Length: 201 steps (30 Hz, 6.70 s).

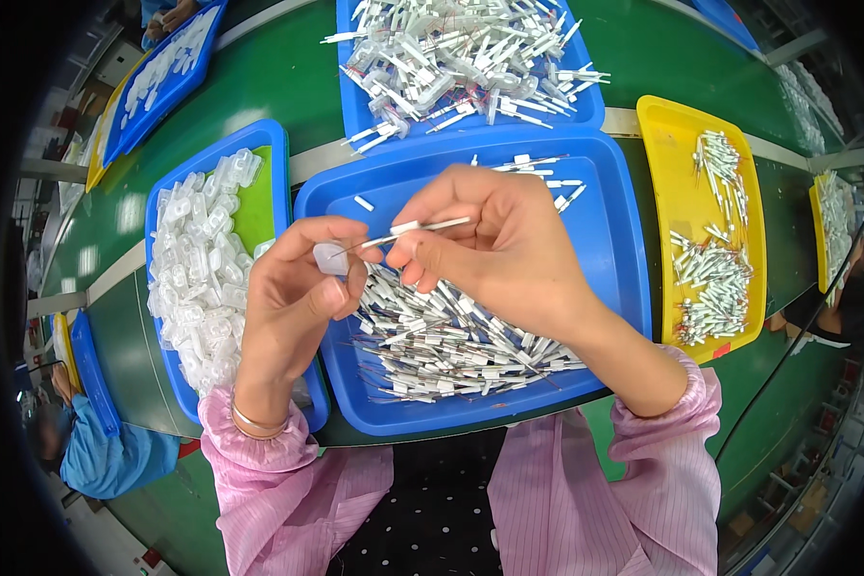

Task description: The person repeatedly picks up small white plastic housings and metal pins from blue and yellow trays. They insert the metal pins into the plastic housings by hand and place the assembled units into a separate blue tray. The process is continuous and repetitive throughout the clip.

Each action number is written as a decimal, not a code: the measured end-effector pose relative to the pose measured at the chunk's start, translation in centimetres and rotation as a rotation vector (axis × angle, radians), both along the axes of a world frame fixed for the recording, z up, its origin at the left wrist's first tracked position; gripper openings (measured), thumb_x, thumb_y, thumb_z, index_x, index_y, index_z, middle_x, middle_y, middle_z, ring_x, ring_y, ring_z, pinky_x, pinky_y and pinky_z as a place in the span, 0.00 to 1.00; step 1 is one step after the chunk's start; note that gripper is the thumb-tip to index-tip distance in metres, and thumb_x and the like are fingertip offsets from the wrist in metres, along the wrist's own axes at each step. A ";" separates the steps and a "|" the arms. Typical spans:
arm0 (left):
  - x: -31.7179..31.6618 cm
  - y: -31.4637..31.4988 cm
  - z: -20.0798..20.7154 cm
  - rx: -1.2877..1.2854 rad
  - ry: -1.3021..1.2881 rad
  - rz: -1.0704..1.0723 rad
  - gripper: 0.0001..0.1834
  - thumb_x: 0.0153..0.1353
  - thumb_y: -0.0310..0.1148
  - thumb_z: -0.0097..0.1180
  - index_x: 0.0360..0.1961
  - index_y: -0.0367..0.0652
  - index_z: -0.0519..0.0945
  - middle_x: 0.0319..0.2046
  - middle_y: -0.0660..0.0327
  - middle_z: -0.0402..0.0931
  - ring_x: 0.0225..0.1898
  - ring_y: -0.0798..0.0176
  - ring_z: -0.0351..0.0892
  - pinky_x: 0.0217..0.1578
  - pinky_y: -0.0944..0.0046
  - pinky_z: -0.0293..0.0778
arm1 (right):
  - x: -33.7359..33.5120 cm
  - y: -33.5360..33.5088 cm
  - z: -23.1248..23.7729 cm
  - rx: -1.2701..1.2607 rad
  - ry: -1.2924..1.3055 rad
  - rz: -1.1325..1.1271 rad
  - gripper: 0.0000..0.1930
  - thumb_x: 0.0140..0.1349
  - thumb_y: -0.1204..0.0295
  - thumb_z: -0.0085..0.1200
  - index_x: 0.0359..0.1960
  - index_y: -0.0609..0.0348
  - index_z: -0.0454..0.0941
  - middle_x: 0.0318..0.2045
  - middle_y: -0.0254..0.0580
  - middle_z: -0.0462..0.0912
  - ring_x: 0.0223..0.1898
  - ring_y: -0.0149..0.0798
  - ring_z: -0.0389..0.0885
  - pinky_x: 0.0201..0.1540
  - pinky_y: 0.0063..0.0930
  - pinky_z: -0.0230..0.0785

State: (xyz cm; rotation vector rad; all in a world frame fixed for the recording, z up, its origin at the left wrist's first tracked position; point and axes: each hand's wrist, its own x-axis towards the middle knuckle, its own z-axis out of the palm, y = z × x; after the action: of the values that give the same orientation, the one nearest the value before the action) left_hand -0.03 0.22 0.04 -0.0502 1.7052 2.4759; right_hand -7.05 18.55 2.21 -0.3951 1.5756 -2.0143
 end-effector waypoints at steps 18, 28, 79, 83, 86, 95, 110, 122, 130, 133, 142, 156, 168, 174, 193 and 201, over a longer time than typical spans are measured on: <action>0.1 -2.2 1.5 -0.086 0.134 0.363 0.06 0.49 0.19 0.58 0.31 0.32 0.77 0.28 0.58 0.77 0.27 0.74 0.75 0.27 0.78 0.70 | -1.2 -4.3 0.2 0.256 0.698 0.010 0.03 0.51 0.78 0.51 0.26 0.65 0.77 0.18 0.42 0.77 0.18 0.30 0.75 0.21 0.22 0.65; -0.3 -4.1 1.4 -0.290 0.174 0.607 0.06 0.49 0.21 0.58 0.30 0.33 0.78 0.22 0.59 0.77 0.20 0.78 0.68 0.20 0.81 0.60 | -2.6 -5.8 -4.0 0.746 0.929 0.116 0.06 0.54 0.76 0.49 0.30 0.66 0.75 0.23 0.47 0.77 0.23 0.42 0.77 0.23 0.31 0.68; 0.5 -1.6 2.2 -0.385 0.584 0.272 0.07 0.44 0.16 0.59 0.27 0.31 0.77 0.24 0.51 0.77 0.25 0.63 0.74 0.27 0.69 0.67 | 1.7 -1.5 2.5 -0.028 -0.084 0.068 0.04 0.55 0.81 0.51 0.31 0.71 0.75 0.22 0.43 0.78 0.22 0.29 0.78 0.21 0.17 0.69; 0.9 -1.5 2.0 -0.327 0.538 0.290 0.06 0.46 0.15 0.57 0.28 0.31 0.75 0.25 0.51 0.76 0.26 0.63 0.74 0.28 0.68 0.69 | 1.9 -1.3 2.3 -0.106 -0.063 0.018 0.06 0.56 0.82 0.50 0.35 0.73 0.74 0.25 0.48 0.79 0.27 0.34 0.81 0.27 0.21 0.75; 0.8 -1.2 1.7 -0.194 0.438 0.306 0.06 0.47 0.15 0.55 0.28 0.31 0.74 0.24 0.51 0.75 0.27 0.63 0.75 0.28 0.68 0.69 | 2.0 -1.0 2.2 -0.109 -0.046 -0.044 0.06 0.56 0.82 0.50 0.35 0.73 0.74 0.26 0.50 0.80 0.28 0.35 0.81 0.29 0.21 0.76; 1.0 -1.1 1.7 -0.239 0.530 0.285 0.06 0.48 0.15 0.54 0.28 0.33 0.74 0.24 0.51 0.76 0.27 0.62 0.75 0.30 0.67 0.69 | 3.0 -1.6 2.3 -0.103 0.023 -0.116 0.04 0.55 0.84 0.50 0.32 0.73 0.74 0.25 0.48 0.79 0.26 0.34 0.81 0.27 0.21 0.76; 0.9 -1.2 1.8 -0.213 0.331 0.313 0.04 0.52 0.18 0.54 0.30 0.31 0.74 0.26 0.54 0.75 0.28 0.66 0.75 0.31 0.71 0.70 | 1.2 -0.5 1.8 -0.062 0.007 -0.122 0.04 0.53 0.83 0.53 0.30 0.73 0.74 0.24 0.48 0.80 0.25 0.34 0.81 0.26 0.20 0.76; 0.7 -1.3 1.3 -0.382 0.404 0.271 0.04 0.51 0.16 0.53 0.29 0.31 0.74 0.26 0.56 0.74 0.28 0.67 0.72 0.30 0.72 0.71 | 1.9 -1.0 1.5 -0.082 -0.016 -0.103 0.04 0.53 0.83 0.53 0.31 0.73 0.75 0.24 0.48 0.80 0.25 0.33 0.81 0.28 0.20 0.76; 0.9 -1.0 1.4 -0.213 0.302 0.292 0.03 0.51 0.16 0.53 0.29 0.31 0.74 0.26 0.56 0.73 0.27 0.69 0.73 0.29 0.73 0.70 | 2.2 -1.2 1.6 -0.161 0.008 -0.052 0.09 0.53 0.84 0.52 0.37 0.74 0.73 0.27 0.49 0.80 0.31 0.36 0.81 0.33 0.22 0.77; 1.0 -1.0 1.5 -0.224 0.316 0.294 0.03 0.51 0.16 0.54 0.29 0.31 0.74 0.26 0.57 0.73 0.27 0.69 0.72 0.29 0.73 0.70 | 2.3 -1.1 1.6 -0.163 -0.009 -0.039 0.10 0.53 0.83 0.53 0.38 0.74 0.73 0.28 0.49 0.79 0.32 0.36 0.81 0.34 0.23 0.77; 0.6 -1.0 1.5 -0.033 0.242 0.109 0.15 0.51 0.20 0.55 0.42 0.31 0.71 0.34 0.56 0.73 0.34 0.70 0.69 0.35 0.72 0.65 | 1.5 -0.6 0.1 -0.125 -0.063 0.006 0.09 0.53 0.82 0.53 0.36 0.73 0.75 0.27 0.47 0.79 0.27 0.35 0.80 0.29 0.21 0.75; 0.3 -0.1 1.9 0.125 0.138 -0.115 0.24 0.56 0.18 0.40 0.57 0.30 0.57 0.51 0.41 0.64 0.46 0.49 0.73 0.43 0.61 0.72 | 2.3 1.0 0.5 0.065 0.316 -0.202 0.09 0.49 0.88 0.53 0.33 0.68 0.78 0.30 0.43 0.77 0.30 0.29 0.76 0.31 0.17 0.73; 0.8 0.4 2.4 -0.126 0.214 0.020 0.25 0.50 0.16 0.47 0.53 0.31 0.63 0.48 0.39 0.67 0.33 0.57 0.77 0.27 0.69 0.71 | 2.6 1.8 1.9 0.339 1.110 -0.223 0.13 0.38 0.88 0.57 0.31 0.69 0.78 0.23 0.45 0.76 0.20 0.33 0.74 0.19 0.19 0.64; 0.7 0.3 2.0 -0.240 0.345 -0.004 0.25 0.48 0.14 0.48 0.50 0.32 0.66 0.47 0.38 0.68 0.31 0.58 0.77 0.26 0.69 0.71 | 2.2 2.0 2.2 0.326 1.110 -0.229 0.13 0.38 0.88 0.56 0.30 0.69 0.78 0.23 0.46 0.76 0.20 0.33 0.74 0.19 0.19 0.64; 0.6 0.2 1.8 -0.216 0.348 -0.002 0.24 0.46 0.15 0.53 0.49 0.32 0.68 0.46 0.38 0.68 0.31 0.56 0.77 0.32 0.62 0.75 | 3.1 1.8 2.5 0.294 1.101 -0.218 0.11 0.36 0.88 0.56 0.27 0.71 0.77 0.21 0.46 0.75 0.17 0.34 0.73 0.16 0.20 0.63; 0.1 -0.6 1.2 -0.394 0.529 -0.092 0.24 0.45 0.12 0.54 0.47 0.33 0.71 0.46 0.38 0.67 0.32 0.56 0.76 0.33 0.62 0.75 | 2.9 2.1 3.0 0.370 1.104 -0.203 0.13 0.36 0.89 0.53 0.29 0.70 0.77 0.22 0.47 0.75 0.20 0.34 0.74 0.20 0.20 0.64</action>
State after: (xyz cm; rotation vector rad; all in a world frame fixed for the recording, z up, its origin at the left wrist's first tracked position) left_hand 0.06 -0.35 1.25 0.6821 2.3096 2.1681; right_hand -4.15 20.60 5.25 -1.3935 2.6418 -1.6029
